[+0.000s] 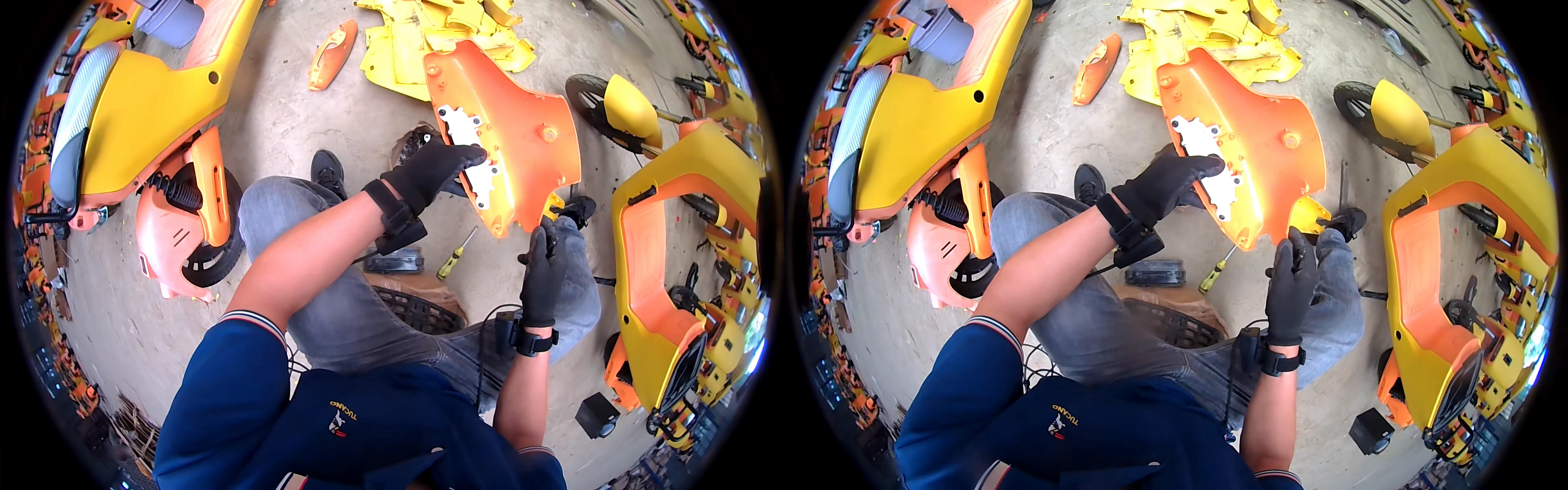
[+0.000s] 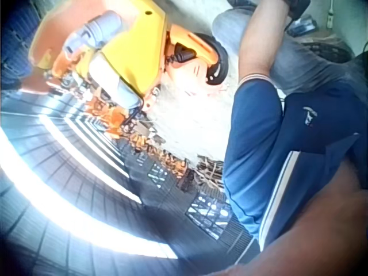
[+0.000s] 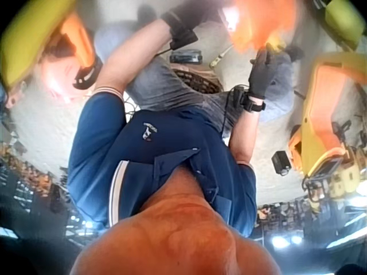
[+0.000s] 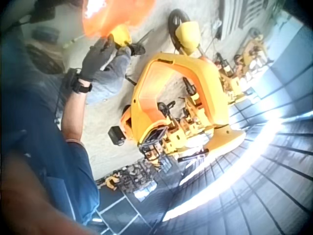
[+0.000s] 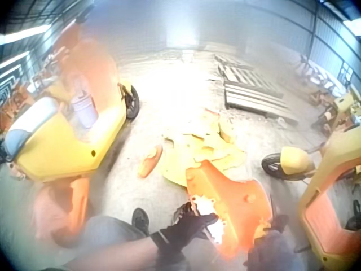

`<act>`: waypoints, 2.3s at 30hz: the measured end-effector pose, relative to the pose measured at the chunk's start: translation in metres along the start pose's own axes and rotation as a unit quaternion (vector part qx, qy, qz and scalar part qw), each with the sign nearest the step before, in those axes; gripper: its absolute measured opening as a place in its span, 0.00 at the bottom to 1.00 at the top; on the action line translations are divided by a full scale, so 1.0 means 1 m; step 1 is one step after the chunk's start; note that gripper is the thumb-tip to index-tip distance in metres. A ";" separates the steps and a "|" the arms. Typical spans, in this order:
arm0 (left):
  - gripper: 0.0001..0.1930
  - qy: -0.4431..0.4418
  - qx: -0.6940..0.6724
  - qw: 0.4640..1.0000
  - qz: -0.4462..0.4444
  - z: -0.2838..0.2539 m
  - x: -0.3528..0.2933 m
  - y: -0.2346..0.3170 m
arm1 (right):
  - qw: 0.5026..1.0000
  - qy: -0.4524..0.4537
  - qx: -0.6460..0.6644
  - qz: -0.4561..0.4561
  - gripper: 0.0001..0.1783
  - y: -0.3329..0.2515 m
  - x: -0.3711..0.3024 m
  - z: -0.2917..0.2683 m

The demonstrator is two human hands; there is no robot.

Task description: The person sits on the floor and uses a screwdriver to attach a white plastic bracket to an orange scooter body panel. They insert and tighten multiple screws into the bracket, then inspect the assembly and handle a black plastic component.

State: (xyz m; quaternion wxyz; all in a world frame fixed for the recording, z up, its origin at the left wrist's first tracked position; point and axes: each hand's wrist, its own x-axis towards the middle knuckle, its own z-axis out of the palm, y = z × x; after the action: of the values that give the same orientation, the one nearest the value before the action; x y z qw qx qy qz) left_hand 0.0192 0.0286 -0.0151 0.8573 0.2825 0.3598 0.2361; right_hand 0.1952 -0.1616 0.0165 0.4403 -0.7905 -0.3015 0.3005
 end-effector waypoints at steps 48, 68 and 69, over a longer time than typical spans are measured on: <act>0.20 -0.090 -0.108 0.990 0.028 -0.005 0.004 0.005 | 0.976 -0.067 0.184 0.092 0.17 0.002 0.000 0.001; 0.20 -0.162 -0.088 0.983 0.023 0.001 0.006 0.001 | 0.797 -0.130 0.523 0.272 0.08 0.006 0.002 0.005; 0.21 -0.154 -0.085 0.984 0.021 -0.002 0.010 -0.002 | 0.775 -0.142 0.545 0.286 0.08 0.007 0.003 0.003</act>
State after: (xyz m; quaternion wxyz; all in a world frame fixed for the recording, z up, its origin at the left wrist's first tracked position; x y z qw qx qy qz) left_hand 0.0242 0.0341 -0.0227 0.9184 0.2490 0.1956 0.2373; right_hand 0.1964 -0.1607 0.0084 0.6433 -0.4168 0.0936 0.6353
